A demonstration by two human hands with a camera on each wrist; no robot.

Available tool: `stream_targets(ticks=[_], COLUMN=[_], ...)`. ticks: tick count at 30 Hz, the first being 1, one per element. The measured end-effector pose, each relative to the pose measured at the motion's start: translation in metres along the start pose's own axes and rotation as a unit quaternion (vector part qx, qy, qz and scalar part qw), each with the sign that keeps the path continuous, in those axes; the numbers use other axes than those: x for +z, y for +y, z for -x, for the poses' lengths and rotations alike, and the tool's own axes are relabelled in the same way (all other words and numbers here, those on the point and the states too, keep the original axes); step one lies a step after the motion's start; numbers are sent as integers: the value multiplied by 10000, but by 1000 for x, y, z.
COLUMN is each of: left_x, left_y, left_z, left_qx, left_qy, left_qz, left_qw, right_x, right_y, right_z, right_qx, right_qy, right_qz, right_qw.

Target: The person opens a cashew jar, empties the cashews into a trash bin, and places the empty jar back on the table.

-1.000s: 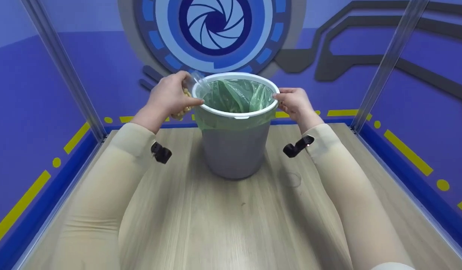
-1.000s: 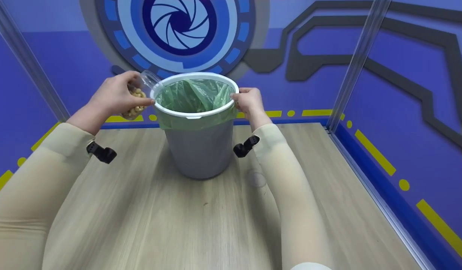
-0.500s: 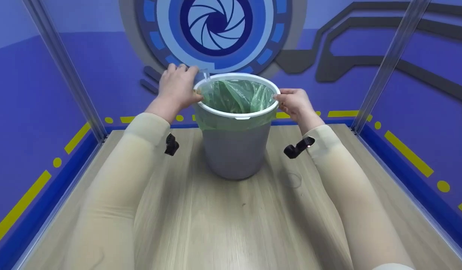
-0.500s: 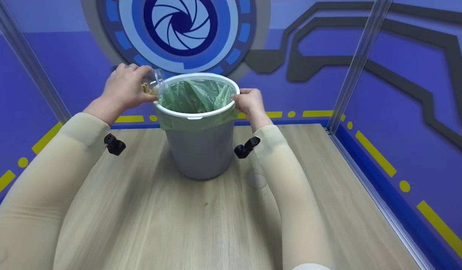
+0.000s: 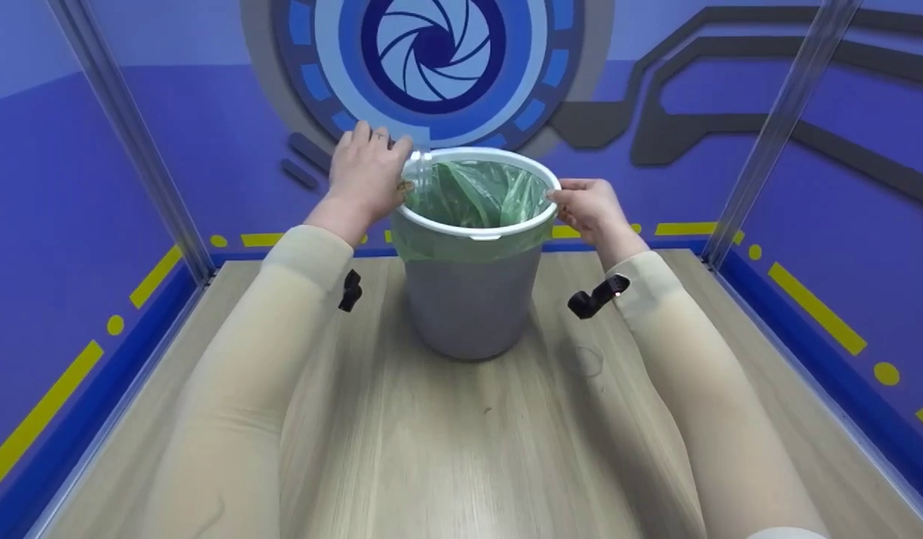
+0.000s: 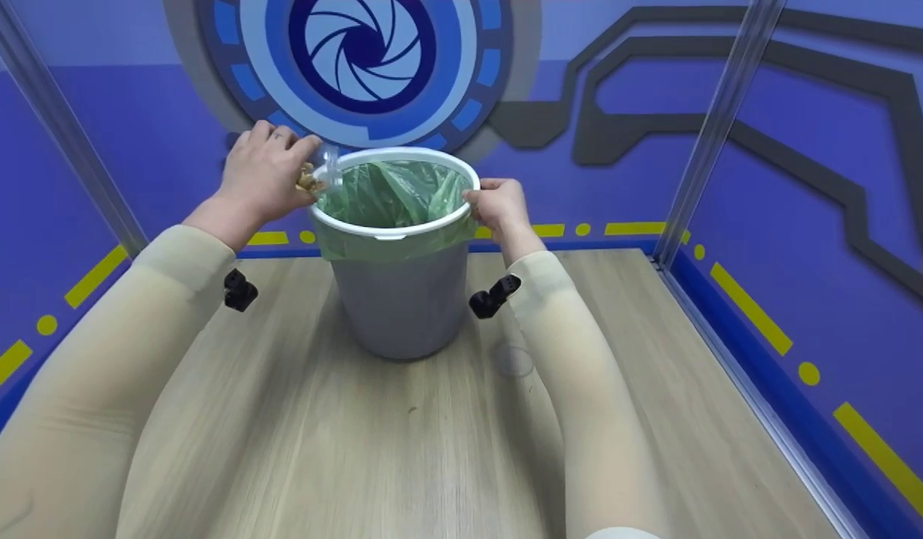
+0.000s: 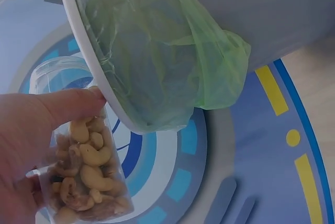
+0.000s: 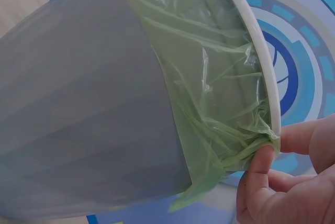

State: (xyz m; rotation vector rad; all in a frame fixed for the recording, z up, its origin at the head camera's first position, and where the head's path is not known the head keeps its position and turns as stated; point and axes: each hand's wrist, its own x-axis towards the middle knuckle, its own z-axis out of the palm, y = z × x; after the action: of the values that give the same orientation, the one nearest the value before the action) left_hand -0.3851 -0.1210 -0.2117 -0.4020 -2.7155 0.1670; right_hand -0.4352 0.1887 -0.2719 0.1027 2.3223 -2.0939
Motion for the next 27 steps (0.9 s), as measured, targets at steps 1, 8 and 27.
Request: stream_targets(ticks=[1, 8, 27], left_x=[1, 2, 3], left_y=[1, 3, 9], left_z=[0, -3, -2], left_qx=[41, 249, 728], left_qy=[56, 192, 302], left_qz=[-59, -438, -1201], left_qw=[10000, 9985, 9896], right_x=[0, 0, -1], right_y=[0, 0, 1], right_z=[0, 0, 0], right_qx=[1, -8, -31], right_qy=[2, -12, -48], right_qz=[-7, -43, -145], right_qw=[10000, 10000, 9999])
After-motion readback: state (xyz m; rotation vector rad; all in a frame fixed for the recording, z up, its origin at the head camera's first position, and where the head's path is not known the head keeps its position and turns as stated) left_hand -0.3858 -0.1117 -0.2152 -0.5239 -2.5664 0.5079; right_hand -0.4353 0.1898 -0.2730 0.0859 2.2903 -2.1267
